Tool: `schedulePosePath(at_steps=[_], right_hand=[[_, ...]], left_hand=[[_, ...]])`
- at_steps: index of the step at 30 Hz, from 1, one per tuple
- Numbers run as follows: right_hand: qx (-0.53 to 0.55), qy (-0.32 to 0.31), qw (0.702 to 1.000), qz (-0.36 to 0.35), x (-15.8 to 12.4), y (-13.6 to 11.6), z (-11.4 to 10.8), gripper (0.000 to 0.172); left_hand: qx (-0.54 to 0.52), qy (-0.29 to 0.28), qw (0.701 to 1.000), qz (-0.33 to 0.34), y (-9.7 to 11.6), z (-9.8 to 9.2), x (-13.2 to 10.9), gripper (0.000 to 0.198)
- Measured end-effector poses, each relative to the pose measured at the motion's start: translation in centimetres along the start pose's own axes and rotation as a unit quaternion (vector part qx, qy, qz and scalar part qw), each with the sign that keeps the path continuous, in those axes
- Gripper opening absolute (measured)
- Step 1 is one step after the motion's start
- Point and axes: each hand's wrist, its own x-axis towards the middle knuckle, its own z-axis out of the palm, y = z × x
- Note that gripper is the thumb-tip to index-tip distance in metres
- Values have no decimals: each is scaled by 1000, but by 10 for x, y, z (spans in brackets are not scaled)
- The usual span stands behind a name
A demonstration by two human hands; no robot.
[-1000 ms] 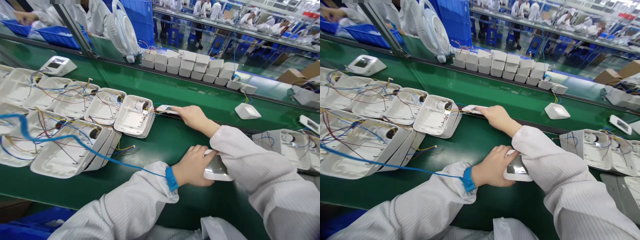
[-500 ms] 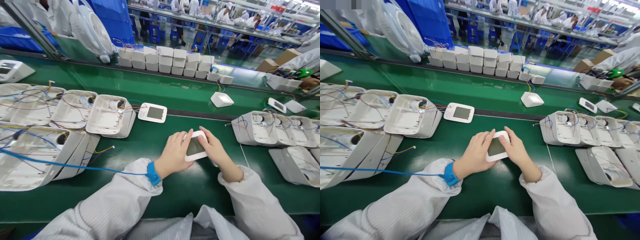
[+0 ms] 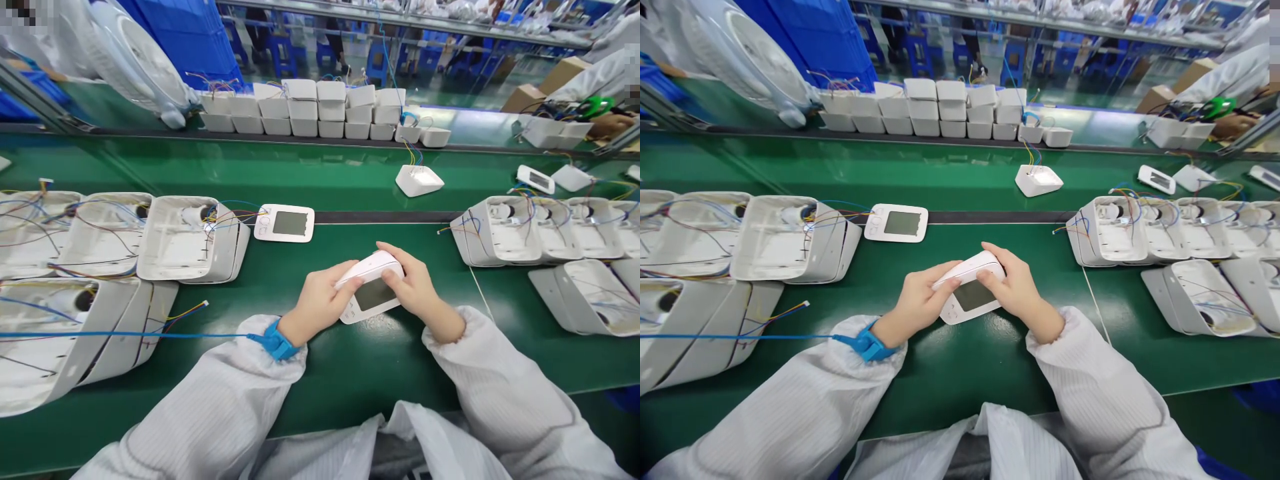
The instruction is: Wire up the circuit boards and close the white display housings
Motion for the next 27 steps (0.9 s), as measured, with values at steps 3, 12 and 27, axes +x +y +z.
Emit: schedulePosePath(at_steps=[3, 12, 27], right_hand=[[-22, 23, 999, -19, -2, -7, 0, 44], [-80, 47, 996, -14, -1, -19, -4, 30], [-99, -26, 995, 17, 4, 1, 0, 54]], left_hand=[[60, 3, 998, 36, 5, 1, -1, 37], [76, -27, 995, 66, 17, 5, -10, 38], [-69, 49, 992, -88, 2, 8, -4, 36]])
